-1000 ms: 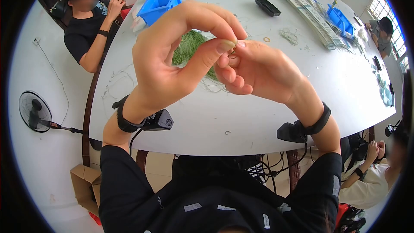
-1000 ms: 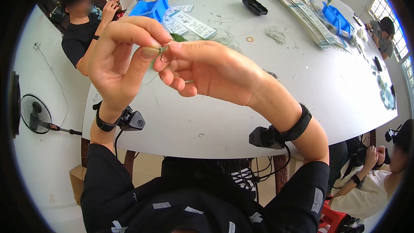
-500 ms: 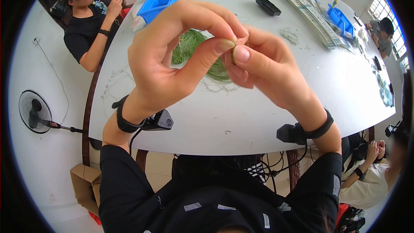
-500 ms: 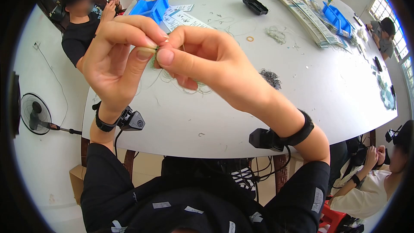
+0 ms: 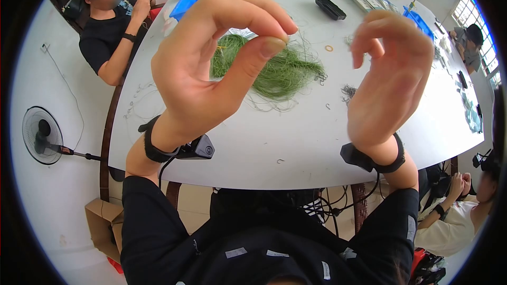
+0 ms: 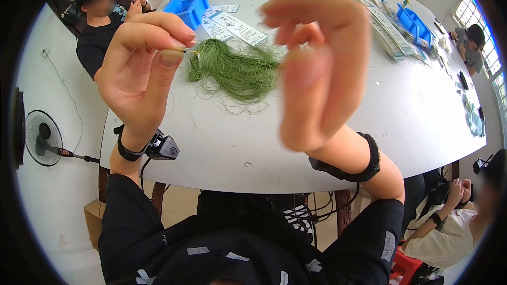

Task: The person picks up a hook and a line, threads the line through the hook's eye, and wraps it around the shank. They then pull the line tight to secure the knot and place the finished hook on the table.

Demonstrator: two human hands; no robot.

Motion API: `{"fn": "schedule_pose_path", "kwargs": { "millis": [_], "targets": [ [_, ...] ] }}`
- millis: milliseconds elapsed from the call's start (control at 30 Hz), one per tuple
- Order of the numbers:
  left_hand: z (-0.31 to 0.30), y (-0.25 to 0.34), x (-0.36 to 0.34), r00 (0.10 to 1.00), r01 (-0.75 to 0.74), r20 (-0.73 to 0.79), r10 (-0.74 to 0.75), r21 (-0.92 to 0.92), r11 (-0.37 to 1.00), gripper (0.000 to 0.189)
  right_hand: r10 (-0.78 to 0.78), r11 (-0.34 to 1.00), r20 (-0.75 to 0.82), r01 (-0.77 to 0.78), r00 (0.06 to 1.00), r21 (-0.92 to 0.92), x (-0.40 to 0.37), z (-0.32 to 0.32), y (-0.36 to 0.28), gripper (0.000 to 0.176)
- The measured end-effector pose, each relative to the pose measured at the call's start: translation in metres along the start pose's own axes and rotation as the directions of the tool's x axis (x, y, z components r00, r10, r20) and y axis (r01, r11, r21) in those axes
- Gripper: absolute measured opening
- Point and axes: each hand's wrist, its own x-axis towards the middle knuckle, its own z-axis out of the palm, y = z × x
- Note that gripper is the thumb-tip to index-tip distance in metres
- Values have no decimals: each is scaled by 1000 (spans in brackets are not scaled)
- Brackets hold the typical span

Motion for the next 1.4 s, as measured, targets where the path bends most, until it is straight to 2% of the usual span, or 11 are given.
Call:
{"fn": "schedule_pose_path", "kwargs": {
  "millis": [67, 200, 433, 567, 700, 833, 900, 1067, 1200, 1300, 1400],
  "targets": [
    [-2, -3, 1, 998, -53, 23, 53, 23, 998, 10, 142, 986, -172, -124, 975, 111, 4, -3, -1, 40],
    [-2, -2, 0, 1000, -10, 20, 10, 30, 999, 10, 247, 968, 141, -251, 959, 14, 13, -9, -15, 35],
    [2, 4, 0, 988, 153, 7, -153, -94, 984, 9, 733, 425, 546, -900, 406, 98, 17, -1, -4, 38],
    [5, 9, 1, 928, 367, 87, -361, -365, 855, 14, 715, 592, 438, -805, 545, 35, 3, -3, 44, 42],
    [4, 11, 0, 788, 591, 203, -581, -512, 623, 19, 774, 505, 565, -818, 287, -275, 16, -29, 65, 37],
    [1, 7, 0, 697, 678, 328, -637, -590, 438, 20, 782, 259, 585, -966, 215, 8, 18, -39, 75, 31],
    [2, 7, 0, 696, 679, 337, -634, -596, 428, 21, 855, 490, 232, -869, 464, -71, 8, -34, 82, 30],
    [8, 8, -1, 874, 474, 102, -475, -398, 786, 15, 718, 687, 149, -727, 680, 5, 16, -41, 79, 28],
    [6, 7, 0, 988, 134, 85, -126, -97, 986, 8, 496, 358, 827, -930, 266, 85, 22, -22, 41, 40],
    [4, 9, -1, 988, 38, 153, -27, -67, 997, 8, 263, 46, 911, -947, 319, 318, 3, -2, 32, 43],
    [4, 11, -1, 989, 28, 146, -18, -68, 997, 8, 193, 72, 917, -937, 350, 342, -1, 3, 19, 42]
  ]
}}
